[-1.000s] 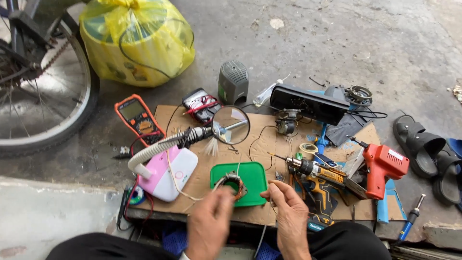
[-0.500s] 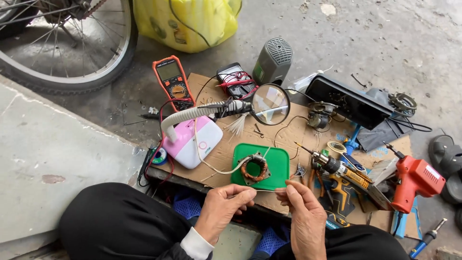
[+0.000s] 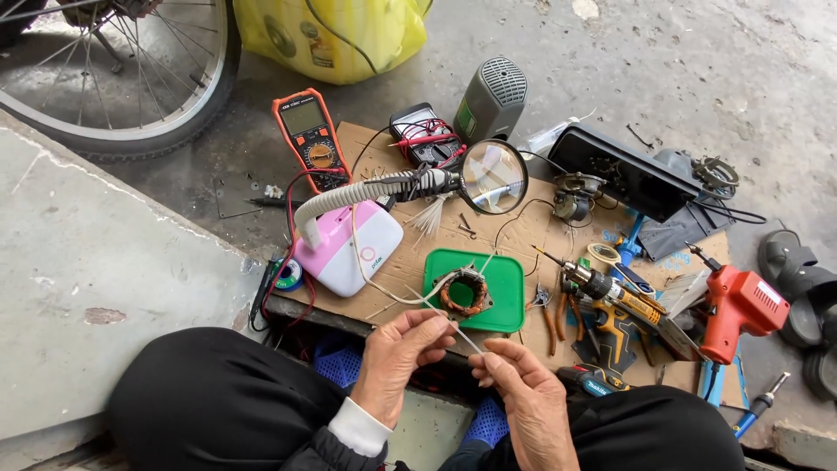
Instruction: The person is using a white string and a small tool to tie and secure the copper windings of an electric motor stator.
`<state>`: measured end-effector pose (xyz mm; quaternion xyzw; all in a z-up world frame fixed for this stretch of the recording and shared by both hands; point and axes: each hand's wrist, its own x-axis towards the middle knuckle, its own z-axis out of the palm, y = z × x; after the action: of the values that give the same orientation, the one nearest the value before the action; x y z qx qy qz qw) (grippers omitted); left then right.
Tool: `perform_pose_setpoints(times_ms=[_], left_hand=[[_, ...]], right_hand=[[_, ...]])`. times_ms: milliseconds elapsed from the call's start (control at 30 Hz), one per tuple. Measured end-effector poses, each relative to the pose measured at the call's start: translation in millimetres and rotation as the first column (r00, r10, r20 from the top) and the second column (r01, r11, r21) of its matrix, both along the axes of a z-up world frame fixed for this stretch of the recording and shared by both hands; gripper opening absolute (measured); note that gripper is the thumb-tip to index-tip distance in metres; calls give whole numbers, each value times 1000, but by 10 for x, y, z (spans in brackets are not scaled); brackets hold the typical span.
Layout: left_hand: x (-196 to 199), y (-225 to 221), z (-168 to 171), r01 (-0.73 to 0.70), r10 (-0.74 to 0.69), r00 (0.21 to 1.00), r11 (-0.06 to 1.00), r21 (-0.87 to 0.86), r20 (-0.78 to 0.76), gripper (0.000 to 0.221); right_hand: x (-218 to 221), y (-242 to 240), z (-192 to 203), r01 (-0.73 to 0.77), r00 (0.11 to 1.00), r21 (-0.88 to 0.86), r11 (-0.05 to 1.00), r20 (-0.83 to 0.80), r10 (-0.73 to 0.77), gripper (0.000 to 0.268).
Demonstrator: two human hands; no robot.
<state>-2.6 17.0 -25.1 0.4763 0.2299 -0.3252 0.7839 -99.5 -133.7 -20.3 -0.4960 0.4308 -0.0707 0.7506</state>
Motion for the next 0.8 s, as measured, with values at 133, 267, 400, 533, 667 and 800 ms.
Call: perform_pose_setpoints(times_ms=[133, 267, 400, 533, 667, 800], left_hand=[[-109, -58, -126, 98, -101, 994, 993, 60, 45, 23], [-154, -61, -131, 176, -192, 977, 971, 163, 91, 14], [-136, -19, -269, 216, -347, 905, 873, 437, 245, 25], [-118, -106, -563, 171, -320, 936, 779, 604, 147, 54], [-107, -148, -824, 178, -314, 943, 758, 628, 111, 45], [-206, -159, -845, 195, -391, 912, 682, 705, 127, 46]], right_hand=[[-64, -5, -359, -79, 989, -98, 992, 115, 90, 28], [-56, -27, -331, -164, 986, -133, 977, 3, 166, 33], [-91, -140, -388, -105, 989, -195, 975, 78, 122, 35], [79, -344, 128, 214, 976, -140, 967, -4, -217, 28], [93, -487, -77, 128, 991, -114, 985, 47, -123, 19], [84, -406, -162, 81, 995, -105, 991, -45, -87, 17]])
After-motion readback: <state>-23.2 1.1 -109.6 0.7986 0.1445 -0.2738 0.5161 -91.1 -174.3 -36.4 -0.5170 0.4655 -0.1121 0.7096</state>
